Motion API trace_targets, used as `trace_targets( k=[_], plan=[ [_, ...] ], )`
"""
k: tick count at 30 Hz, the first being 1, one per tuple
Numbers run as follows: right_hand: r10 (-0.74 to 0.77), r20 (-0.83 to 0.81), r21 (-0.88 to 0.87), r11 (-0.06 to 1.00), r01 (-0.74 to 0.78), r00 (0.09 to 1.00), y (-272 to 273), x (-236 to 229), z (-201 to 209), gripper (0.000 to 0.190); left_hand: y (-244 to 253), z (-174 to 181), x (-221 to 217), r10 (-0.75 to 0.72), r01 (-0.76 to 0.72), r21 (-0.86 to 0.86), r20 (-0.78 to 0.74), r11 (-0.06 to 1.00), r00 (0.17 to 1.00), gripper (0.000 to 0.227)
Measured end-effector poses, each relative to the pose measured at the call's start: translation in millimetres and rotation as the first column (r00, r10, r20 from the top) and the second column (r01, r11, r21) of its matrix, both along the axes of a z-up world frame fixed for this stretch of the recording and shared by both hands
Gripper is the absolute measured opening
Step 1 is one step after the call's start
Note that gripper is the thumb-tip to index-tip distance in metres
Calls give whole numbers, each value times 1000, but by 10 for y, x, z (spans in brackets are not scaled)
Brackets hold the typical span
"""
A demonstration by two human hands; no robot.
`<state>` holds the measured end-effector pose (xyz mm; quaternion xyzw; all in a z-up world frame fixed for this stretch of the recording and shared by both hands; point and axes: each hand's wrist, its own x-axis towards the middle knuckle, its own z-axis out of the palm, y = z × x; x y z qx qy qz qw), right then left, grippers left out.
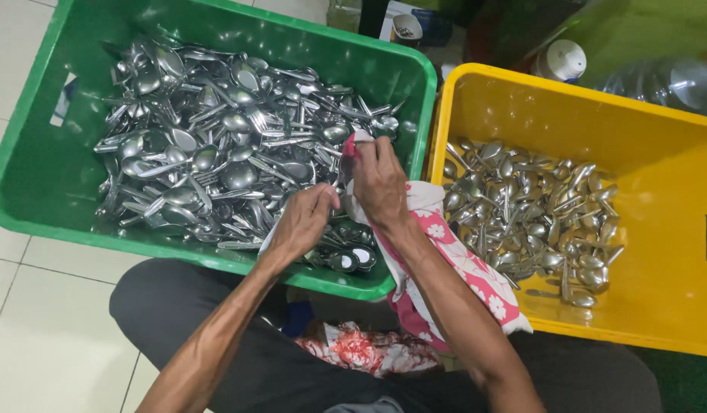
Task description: Wiping individual spoons and forks with a cloth and moving them from a green supply bin to a yellow storage bin.
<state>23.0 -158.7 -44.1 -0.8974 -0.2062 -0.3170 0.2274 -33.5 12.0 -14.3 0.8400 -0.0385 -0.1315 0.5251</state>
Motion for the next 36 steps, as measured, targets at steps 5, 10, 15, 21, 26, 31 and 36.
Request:
trace_targets(
  k=[5, 10, 15, 21, 26, 31, 36],
  plan=[
    [162, -132, 119, 982, -147, 978, -1, -54, -158, 8, 5, -200, 24, -2, 2, 4, -17, 1000, 1000, 32],
    [-2, -204, 94, 995, 21, 979, -106, 96, -185, 7, 22, -99, -7, -10, 8, -29, -46, 1000, 999, 33],
    [-6, -308, 531, 828, 177, 951, -317, 29, -66, 16, 79, 22, -18, 97, -101, -16, -159, 995, 982, 34],
    [0, -71, 326, 945, 23, 998, -273, 2, -224, 25, -7, -79, -18, 140, -141, -57, -22, 988, 990, 29],
    [150, 30, 137, 979, -153, 988, -28, -108, -21, 23, -44, -236, -53, 55, -42, -94, 141, 995, 989, 28],
    [199, -172, 467, 879, -98, 965, -65, -152, 91, 18, -71, -346, -82, 13, 2, -71, 218, 997, 976, 25],
    [139, 23, 36, 990, -140, 990, -6, -83, -165, 15, -68, -161, -51, -44, 12, 112, 290, 994, 956, 21]
  ],
)
